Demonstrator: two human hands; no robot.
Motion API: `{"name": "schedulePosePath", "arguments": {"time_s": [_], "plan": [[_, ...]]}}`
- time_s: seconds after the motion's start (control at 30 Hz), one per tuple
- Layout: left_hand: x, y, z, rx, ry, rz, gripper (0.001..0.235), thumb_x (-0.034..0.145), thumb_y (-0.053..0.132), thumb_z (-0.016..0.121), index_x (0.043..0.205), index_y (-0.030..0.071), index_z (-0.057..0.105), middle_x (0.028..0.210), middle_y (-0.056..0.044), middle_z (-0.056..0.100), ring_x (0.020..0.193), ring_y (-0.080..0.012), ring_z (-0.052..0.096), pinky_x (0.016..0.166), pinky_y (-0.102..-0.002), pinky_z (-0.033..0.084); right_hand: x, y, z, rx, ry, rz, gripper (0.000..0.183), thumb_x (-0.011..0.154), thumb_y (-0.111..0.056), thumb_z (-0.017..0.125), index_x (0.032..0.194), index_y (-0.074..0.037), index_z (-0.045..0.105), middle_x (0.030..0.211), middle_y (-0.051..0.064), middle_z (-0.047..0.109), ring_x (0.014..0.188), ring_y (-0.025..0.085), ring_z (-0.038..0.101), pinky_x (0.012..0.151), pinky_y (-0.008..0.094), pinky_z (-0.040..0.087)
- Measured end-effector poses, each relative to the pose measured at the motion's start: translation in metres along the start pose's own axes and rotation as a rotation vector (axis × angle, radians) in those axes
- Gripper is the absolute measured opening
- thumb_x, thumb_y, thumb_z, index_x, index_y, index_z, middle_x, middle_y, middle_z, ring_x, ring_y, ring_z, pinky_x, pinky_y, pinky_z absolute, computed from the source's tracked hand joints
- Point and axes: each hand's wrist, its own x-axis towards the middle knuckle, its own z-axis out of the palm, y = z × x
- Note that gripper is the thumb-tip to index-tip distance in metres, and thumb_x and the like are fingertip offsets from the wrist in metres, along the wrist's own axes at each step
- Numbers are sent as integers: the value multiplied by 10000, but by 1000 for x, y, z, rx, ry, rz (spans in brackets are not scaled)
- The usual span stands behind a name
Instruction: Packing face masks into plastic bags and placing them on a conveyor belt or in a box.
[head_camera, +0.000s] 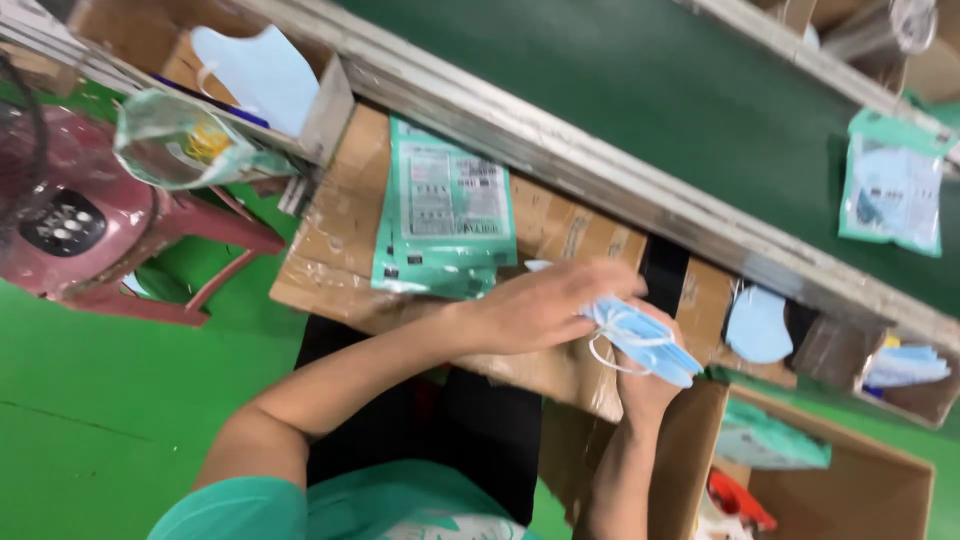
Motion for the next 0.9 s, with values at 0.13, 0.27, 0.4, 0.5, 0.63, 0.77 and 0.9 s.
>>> {"name": "schedulePosePath", "arguments": {"time_s": [0.13, 0.27, 0.4, 0.5, 0.63, 0.77, 0.9], "plan": [[-39, -28, 20, -160, 37, -294, 1054, 855, 294, 809, 1619, 28, 133, 1655, -241, 208, 1550, -433, 209, 1272, -550, 186, 1, -13, 14, 173, -2, 118, 646, 878, -52, 834, 1440, 24, 526, 1324, 164, 654, 1189, 225, 649, 1057, 349, 533], [-75, -55, 73, -139, -104, -485, 1225, 766, 374, 886, 1604, 12, 69, 1586, -270, 221, 1497, -463, 212, 1220, -576, 170, -7, -9, 39, 293, -237, 143, 1054, 824, -98, 874, 1626, -19, 195, 1423, 162, 562, 1286, 251, 599, 1100, 369, 508], [-72, -50, 81, -146, 23, -471, 1210, 741, 354, 892, 1624, 45, 125, 1620, -258, 265, 1526, -461, 242, 1255, -552, 228, -22, -6, 42, 171, -98, 280, 942, 885, -137, 840, 1652, -30, 304, 1370, 147, 705, 1264, 250, 704, 1108, 375, 561], [-70, -54, 87, -149, 113, -493, 1176, 771, 353, 903, 1617, 37, 149, 1599, -270, 293, 1502, -450, 305, 1249, -543, 271, -23, -2, 53, 394, -63, 160, 1100, 781, -160, 881, 1615, -18, 179, 1386, 139, 583, 1270, 245, 621, 1101, 385, 532], [-69, -58, 92, -250, 47, -567, 1106, 772, 342, 897, 1614, 68, 235, 1515, -189, 475, 1457, -387, 436, 1244, -511, 329, -36, 27, 52, 256, -39, 166, 1006, 822, -202, 929, 1584, -16, 300, 1294, 161, 649, 1252, 270, 676, 1092, 404, 569], [-76, -55, 98, -187, 109, -390, 1078, 703, 258, 891, 1558, 44, 270, 1469, -243, 514, 1352, -439, 488, 1152, -510, 378, -28, 6, 52, 201, -49, 94, 1228, 739, -270, 933, 1641, 2, 146, 1288, 139, 631, 1185, 253, 654, 1030, 373, 546], [-90, -66, 114, -177, 138, -475, 865, 834, 210, 857, 1566, 117, 405, 1458, -171, 621, 1319, -352, 644, 1114, -415, 530, -37, 19, 55, 224, 1, 70, 1250, 745, -397, 911, 1645, 8, 144, 1282, 139, 636, 1190, 265, 659, 1048, 382, 559]]}}
